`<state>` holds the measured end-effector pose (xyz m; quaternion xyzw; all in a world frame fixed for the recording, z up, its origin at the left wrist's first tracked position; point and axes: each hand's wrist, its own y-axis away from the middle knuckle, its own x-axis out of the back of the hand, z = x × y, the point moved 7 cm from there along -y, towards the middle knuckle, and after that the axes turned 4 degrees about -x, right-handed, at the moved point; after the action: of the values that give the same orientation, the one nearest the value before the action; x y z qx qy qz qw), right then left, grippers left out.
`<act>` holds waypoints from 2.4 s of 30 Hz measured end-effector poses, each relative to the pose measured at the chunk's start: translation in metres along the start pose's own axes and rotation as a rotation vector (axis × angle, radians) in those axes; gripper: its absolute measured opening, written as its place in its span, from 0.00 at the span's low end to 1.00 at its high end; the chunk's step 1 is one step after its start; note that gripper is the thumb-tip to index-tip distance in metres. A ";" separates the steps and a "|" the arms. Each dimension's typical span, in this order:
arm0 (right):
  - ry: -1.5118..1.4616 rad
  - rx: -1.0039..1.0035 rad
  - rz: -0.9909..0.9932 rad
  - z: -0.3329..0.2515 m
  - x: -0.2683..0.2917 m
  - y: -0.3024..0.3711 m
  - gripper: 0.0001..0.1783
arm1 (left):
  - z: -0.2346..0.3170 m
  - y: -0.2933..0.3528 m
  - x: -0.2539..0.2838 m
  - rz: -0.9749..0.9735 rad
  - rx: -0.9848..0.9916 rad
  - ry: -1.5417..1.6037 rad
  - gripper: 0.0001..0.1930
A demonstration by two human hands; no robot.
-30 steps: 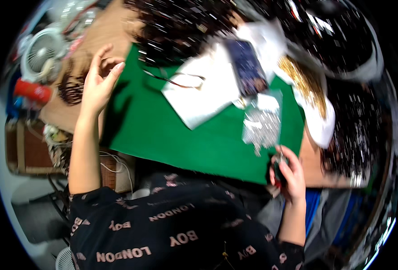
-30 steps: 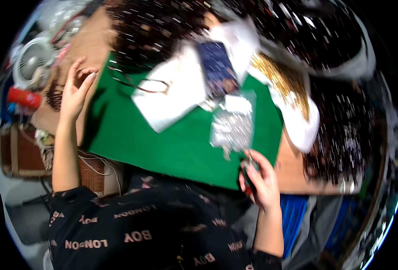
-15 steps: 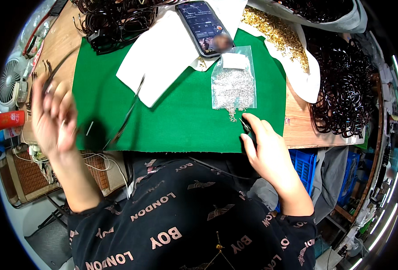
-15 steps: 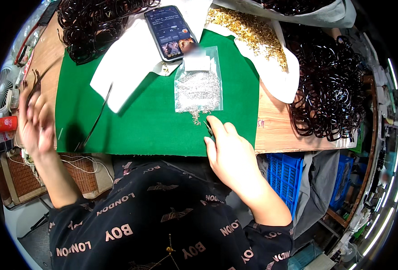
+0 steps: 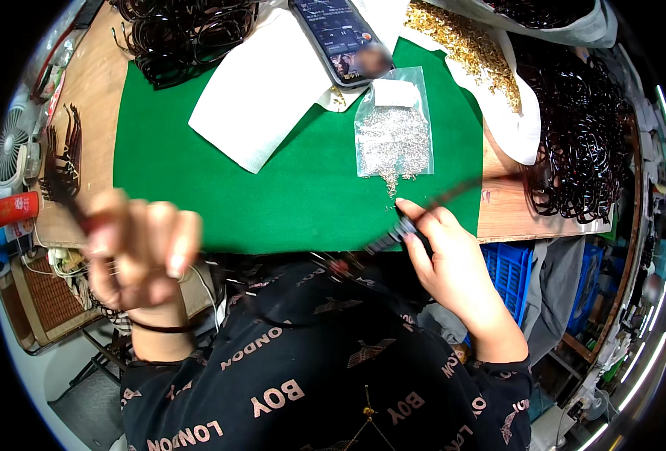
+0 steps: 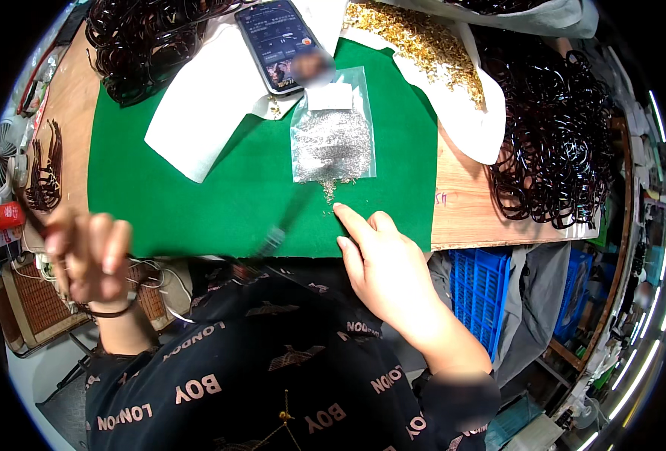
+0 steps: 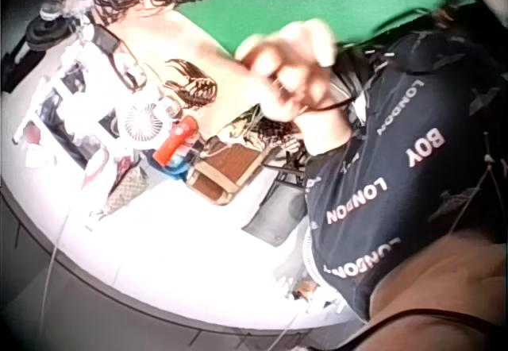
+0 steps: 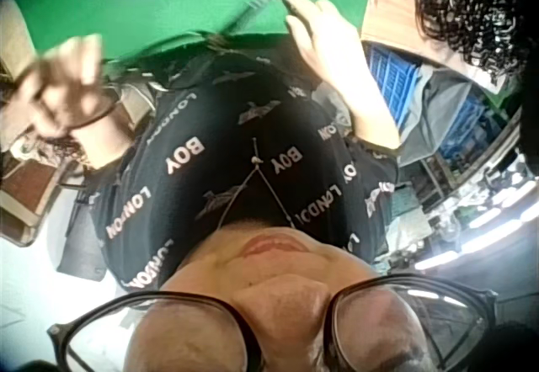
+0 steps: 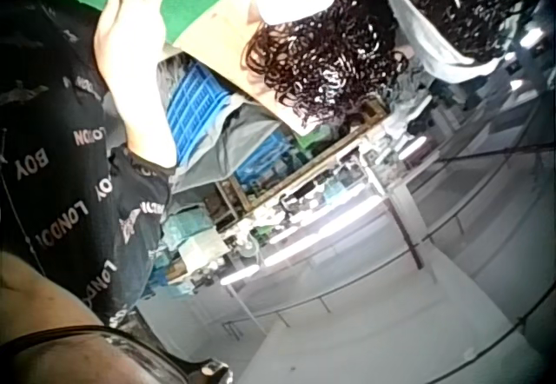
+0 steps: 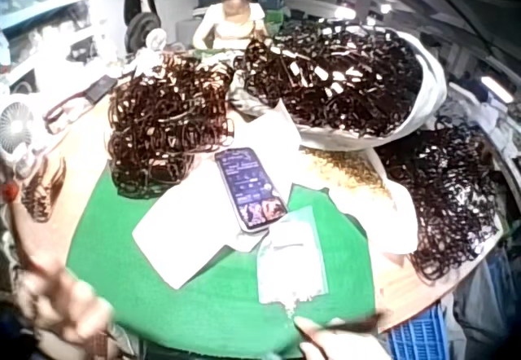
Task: The person assembles eyeglasses by inserting small screws into the hinge area using a screwdriver. They repeatedly pick up glasses frames, tighten the screws, and place the frames back on the table.
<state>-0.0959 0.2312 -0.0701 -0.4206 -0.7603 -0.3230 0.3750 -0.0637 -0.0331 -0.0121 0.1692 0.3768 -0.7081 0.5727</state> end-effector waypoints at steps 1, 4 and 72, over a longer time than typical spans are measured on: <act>0.028 -0.005 -0.008 -0.001 -0.002 0.000 0.19 | -0.019 0.002 0.002 -0.020 0.055 0.077 0.06; 0.074 -0.039 -0.042 -0.004 -0.002 -0.002 0.19 | -0.076 0.010 -0.008 -0.023 0.226 0.355 0.16; 0.035 0.011 -0.114 0.003 0.008 0.000 0.20 | 0.007 0.025 -0.020 0.121 -0.139 -1.390 0.11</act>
<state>-0.0999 0.2365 -0.0648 -0.3687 -0.7781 -0.3470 0.3717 -0.0328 -0.0266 -0.0026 -0.3390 -0.0422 -0.5933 0.7289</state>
